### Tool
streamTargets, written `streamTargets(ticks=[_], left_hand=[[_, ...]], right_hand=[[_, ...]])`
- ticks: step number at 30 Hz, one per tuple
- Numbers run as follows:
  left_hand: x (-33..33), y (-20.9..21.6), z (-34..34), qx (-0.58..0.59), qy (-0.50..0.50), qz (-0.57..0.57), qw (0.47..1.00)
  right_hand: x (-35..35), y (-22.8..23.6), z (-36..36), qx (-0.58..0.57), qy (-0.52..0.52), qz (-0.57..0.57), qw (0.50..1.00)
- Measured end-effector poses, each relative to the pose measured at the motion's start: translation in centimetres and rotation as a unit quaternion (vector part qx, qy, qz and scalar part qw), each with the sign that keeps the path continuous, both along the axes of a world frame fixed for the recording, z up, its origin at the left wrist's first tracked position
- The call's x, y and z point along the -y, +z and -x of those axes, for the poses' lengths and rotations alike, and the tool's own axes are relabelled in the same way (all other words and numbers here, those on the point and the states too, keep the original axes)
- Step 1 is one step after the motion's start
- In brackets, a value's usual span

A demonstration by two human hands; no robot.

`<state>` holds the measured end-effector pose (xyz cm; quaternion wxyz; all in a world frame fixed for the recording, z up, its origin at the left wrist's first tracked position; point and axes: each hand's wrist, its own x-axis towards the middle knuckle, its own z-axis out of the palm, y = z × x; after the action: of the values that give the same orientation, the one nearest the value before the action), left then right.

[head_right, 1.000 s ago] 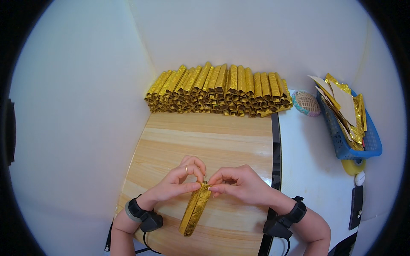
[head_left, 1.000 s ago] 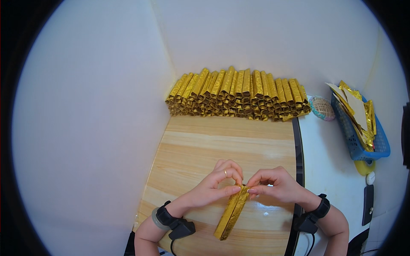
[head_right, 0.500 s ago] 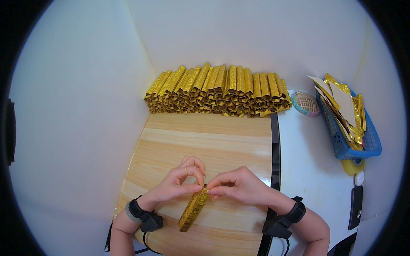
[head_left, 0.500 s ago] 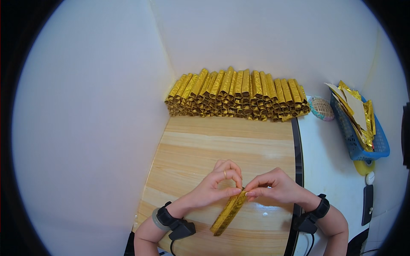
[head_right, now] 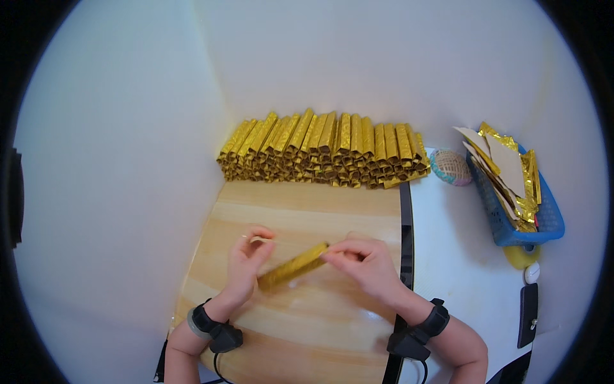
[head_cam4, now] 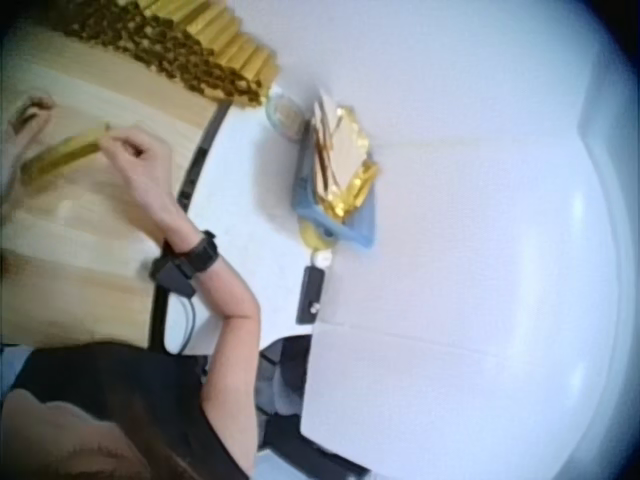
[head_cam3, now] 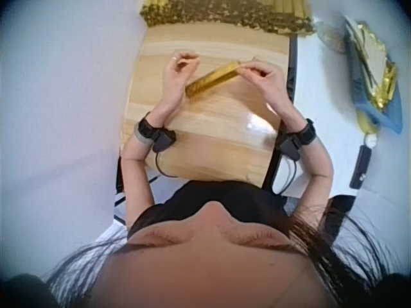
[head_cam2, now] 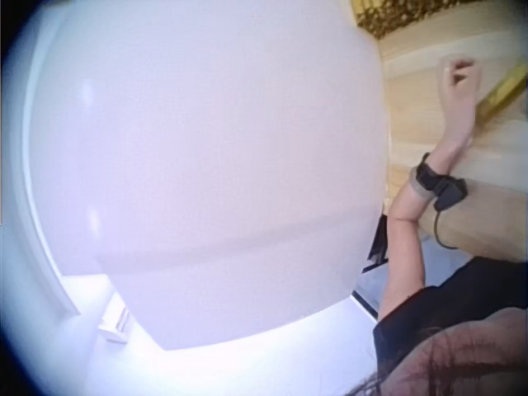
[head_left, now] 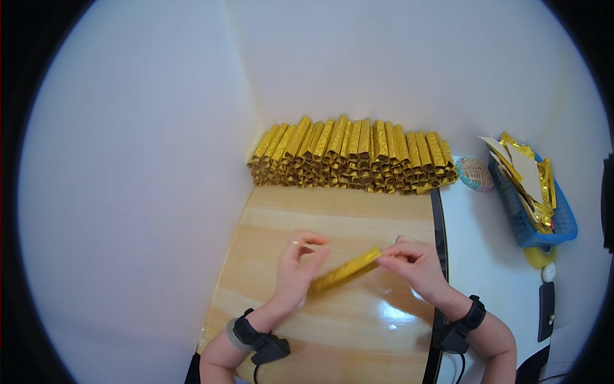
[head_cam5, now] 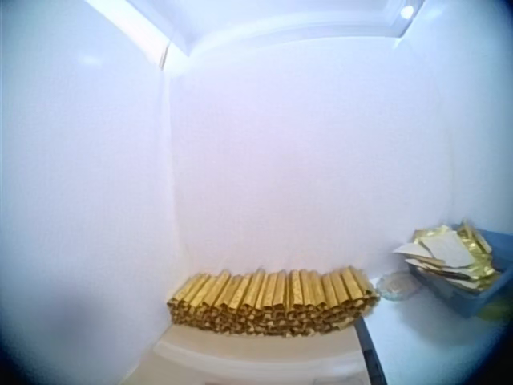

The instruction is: Rolling and folding gold incense paper for ritual or manufacturing use.

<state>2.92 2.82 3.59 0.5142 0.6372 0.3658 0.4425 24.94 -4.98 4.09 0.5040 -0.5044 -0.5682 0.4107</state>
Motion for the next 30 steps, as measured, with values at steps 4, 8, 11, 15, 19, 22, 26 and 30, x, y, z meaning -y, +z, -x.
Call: streamTargets(ticks=[4,8,11,15,19,22,26,30], left_hand=[[-0.3,-0.3,-0.3,0.101,0.072,0.019,0.992],[0.2,-0.3,-0.6,0.120,0.037,0.021,0.992],[-0.2,-0.7,-0.2,0.123,0.004,0.037,0.992],[-0.7,-0.8,-0.3,0.128,0.018,-0.004,0.992],[-1.1,-0.6,-0.1,0.176,0.034,-0.014,0.984],[-0.5,1.3,0.2,0.276,-0.021,0.125,0.953],[-1.5,1.9,1.6,0.174,-0.122,0.168,0.962],[-0.9,1.5,1.5,0.041,-0.277,0.118,0.953]], right_hand=[[-0.3,-0.6,-0.8,-0.119,-0.141,-0.023,0.983],[-0.3,-0.6,-0.9,-0.171,-0.188,-0.017,0.967],[-0.3,-0.9,-0.8,-0.183,-0.176,-0.017,0.967],[-0.2,-1.6,-0.9,-0.187,-0.141,0.001,0.972],[-0.3,-2.0,-0.9,-0.150,-0.042,0.035,0.987],[0.1,-2.6,-1.4,-0.190,-0.055,0.051,0.979],[0.1,-1.1,-2.1,-0.162,-0.209,0.024,0.964],[0.4,0.5,-0.3,-0.046,-0.042,-0.027,0.998]])
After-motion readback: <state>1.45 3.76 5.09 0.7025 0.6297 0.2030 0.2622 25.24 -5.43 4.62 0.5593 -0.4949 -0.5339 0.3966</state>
